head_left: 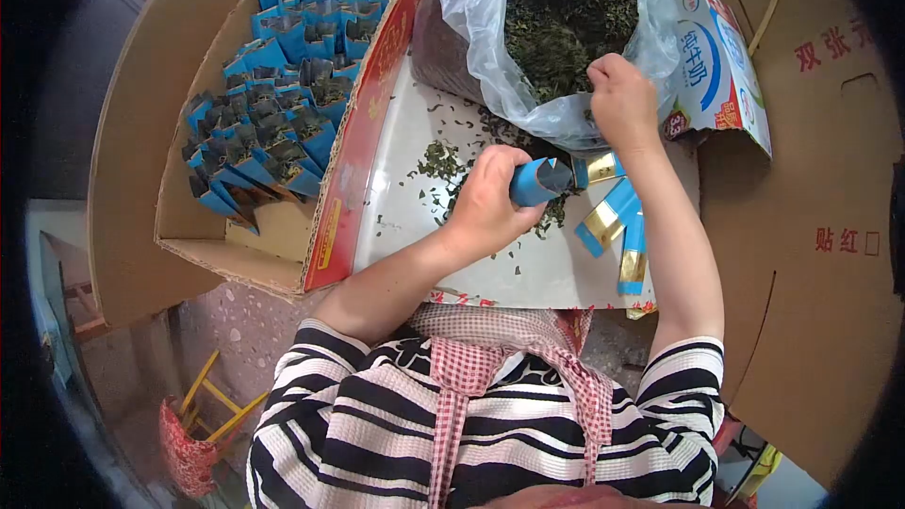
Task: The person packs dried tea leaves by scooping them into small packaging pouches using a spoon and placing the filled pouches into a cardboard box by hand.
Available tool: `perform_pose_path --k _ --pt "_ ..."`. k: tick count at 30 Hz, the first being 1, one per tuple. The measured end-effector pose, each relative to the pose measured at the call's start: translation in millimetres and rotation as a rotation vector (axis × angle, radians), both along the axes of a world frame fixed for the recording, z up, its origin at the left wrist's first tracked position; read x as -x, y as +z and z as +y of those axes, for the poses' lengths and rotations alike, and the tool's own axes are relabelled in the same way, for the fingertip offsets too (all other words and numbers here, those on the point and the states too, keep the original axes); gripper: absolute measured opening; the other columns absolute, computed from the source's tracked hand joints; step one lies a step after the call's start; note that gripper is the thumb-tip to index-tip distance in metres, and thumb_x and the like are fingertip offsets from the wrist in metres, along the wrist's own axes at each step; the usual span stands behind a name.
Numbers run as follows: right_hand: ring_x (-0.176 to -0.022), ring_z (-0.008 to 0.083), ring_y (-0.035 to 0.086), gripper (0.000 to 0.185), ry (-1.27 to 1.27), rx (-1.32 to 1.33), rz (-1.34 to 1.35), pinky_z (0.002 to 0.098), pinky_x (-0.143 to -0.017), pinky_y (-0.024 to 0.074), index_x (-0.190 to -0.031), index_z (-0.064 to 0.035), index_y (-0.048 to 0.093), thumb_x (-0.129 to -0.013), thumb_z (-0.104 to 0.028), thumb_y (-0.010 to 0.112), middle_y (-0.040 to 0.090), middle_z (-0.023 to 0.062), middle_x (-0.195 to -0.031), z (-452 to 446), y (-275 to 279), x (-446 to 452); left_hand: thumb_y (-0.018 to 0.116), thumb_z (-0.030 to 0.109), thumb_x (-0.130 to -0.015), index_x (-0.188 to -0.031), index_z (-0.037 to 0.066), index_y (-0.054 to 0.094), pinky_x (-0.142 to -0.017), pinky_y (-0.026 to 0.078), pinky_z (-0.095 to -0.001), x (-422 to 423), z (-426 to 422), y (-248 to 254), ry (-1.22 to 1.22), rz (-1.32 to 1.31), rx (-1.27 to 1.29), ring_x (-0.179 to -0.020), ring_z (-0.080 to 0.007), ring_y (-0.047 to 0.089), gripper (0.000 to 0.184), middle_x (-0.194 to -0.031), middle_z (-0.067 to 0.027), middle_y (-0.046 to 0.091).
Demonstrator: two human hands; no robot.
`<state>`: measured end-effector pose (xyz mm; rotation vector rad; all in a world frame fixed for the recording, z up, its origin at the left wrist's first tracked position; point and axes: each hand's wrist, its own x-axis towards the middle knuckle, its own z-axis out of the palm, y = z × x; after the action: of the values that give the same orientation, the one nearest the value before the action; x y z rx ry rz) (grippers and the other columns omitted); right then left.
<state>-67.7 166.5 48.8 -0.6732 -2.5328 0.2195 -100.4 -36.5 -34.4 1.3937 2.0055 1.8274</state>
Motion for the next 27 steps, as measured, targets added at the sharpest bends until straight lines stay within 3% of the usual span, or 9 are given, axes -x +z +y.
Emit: perform_pose_path --k 3,7,9,12,14,17,23,25,27 --pt "-0.073 0.0309 0.065 0.009 0.057 0.109 0.110 0.0389 -0.067 0.0503 -0.086 -0.0045 0.065 -0.083 -0.012 0.060 0.067 0.0139 -0.081 -1.7 -10.4 7.7 0.079 0.007 -0.064 -0.102 0.003 0.048 -0.081 0.045 -0.0390 1.6 -0.7 0.1 0.021 0.011 0.001 -0.092 -0.0321 0.053 0.049 -0.095 -0.0138 0.053" --pt "-0.070 0.0288 0.065 0.008 0.024 0.344 0.213 0.0368 -0.065 0.0502 -0.082 -0.0043 0.065 -0.082 -0.011 0.061 0.066 0.0144 -0.076 2.4 -11.8 11.3 0.077 0.008 -0.064 -0.103 0.002 0.049 -0.081 0.046 -0.0387 3.8 -1.5 2.4 0.016 -0.010 0.043 -0.092 -0.0325 0.054 0.048 -0.097 -0.0151 0.053" --pt "-0.064 0.0154 0.063 0.009 -0.041 0.676 0.290 0.0293 -0.060 0.0494 -0.084 -0.0020 0.065 -0.083 -0.010 0.061 0.067 0.0088 -0.074 -0.7 -6.3 8.3 0.076 0.007 -0.065 -0.103 0.000 0.050 -0.080 0.047 -0.0388 4.0 -2.2 4.6 0.022 -0.016 0.048 -0.092 -0.0328 0.055 0.047 -0.098 -0.0162 0.053" --pt "-0.063 0.0083 0.060 0.009 0.000 0.801 0.429 0.0248 -0.057 0.0482 -0.084 -0.0006 0.064 -0.085 -0.009 0.062 0.066 0.0052 -0.074 4.7 -12.3 5.3 0.076 0.009 -0.065 -0.104 0.000 0.050 -0.081 0.047 -0.0386 3.8 -3.0 5.7 0.015 -0.063 0.062 -0.094 -0.0321 0.055 0.047 -0.099 -0.0159 0.053" --pt "-0.068 0.0089 0.060 0.008 0.003 0.833 0.410 0.0236 -0.061 0.0488 -0.089 -0.0012 0.063 -0.088 -0.009 0.060 0.066 0.0060 -0.080 5.0 -9.3 -0.8 0.079 0.009 -0.065 -0.104 0.003 0.049 -0.079 0.046 -0.0343 4.5 -1.7 3.9 0.016 -0.102 0.069 -0.090 -0.0257 0.054 0.050 -0.098 -0.0123 0.051" --pt "-0.073 0.0093 0.059 0.008 0.019 0.893 0.400 0.0224 -0.067 0.0492 -0.095 -0.0017 0.062 -0.091 -0.008 0.059 0.065 0.0062 -0.086 -1.8 2.4 -13.5 0.077 0.013 -0.066 -0.106 0.000 0.049 -0.084 0.046 -0.0384 7.0 -3.1 5.3 0.014 -0.104 0.103 -0.096 -0.0315 0.054 0.050 -0.100 -0.0156 0.053" --pt "-0.078 0.0108 0.060 0.008 0.115 0.973 0.406 0.0234 -0.070 0.0491 -0.096 -0.0011 0.061 -0.091 -0.007 0.059 0.063 0.0041 -0.088 -16.7 20.2 -58.3 0.079 0.017 -0.066 -0.107 0.002 0.050 -0.083 0.046 -0.0365 11.7 -3.9 9.4 -0.029 -0.242 0.151 -0.096 -0.0295 0.054 0.052 -0.100 -0.0146 0.052" --pt "-0.079 0.0119 0.060 0.008 0.158 1.062 0.379 0.0236 -0.071 0.0491 -0.096 -0.0010 0.061 -0.091 -0.007 0.058 0.062 0.0046 -0.091 -22.4 23.6 -74.5 0.080 0.018 -0.066 -0.107 0.002 0.051 -0.080 0.046 -0.0337 12.2 -3.1 6.6 -0.075 -0.346 0.160 -0.092 -0.0233 0.056 0.053 -0.098 -0.0117 0.053" --pt "-0.080 0.0125 0.061 0.007 0.157 1.061 0.362 0.0242 -0.072 0.0494 -0.096 -0.0009 0.060 -0.091 -0.005 0.058 0.061 0.0048 -0.091 -26.3 25.4 -87.9 0.081 0.019 -0.066 -0.109 0.001 0.051 -0.075 0.047 -0.0302 15.0 -5.4 8.4 -0.290 -0.634 0.196 -0.086 -0.0167 0.057 0.055 -0.093 -0.0076 0.056"
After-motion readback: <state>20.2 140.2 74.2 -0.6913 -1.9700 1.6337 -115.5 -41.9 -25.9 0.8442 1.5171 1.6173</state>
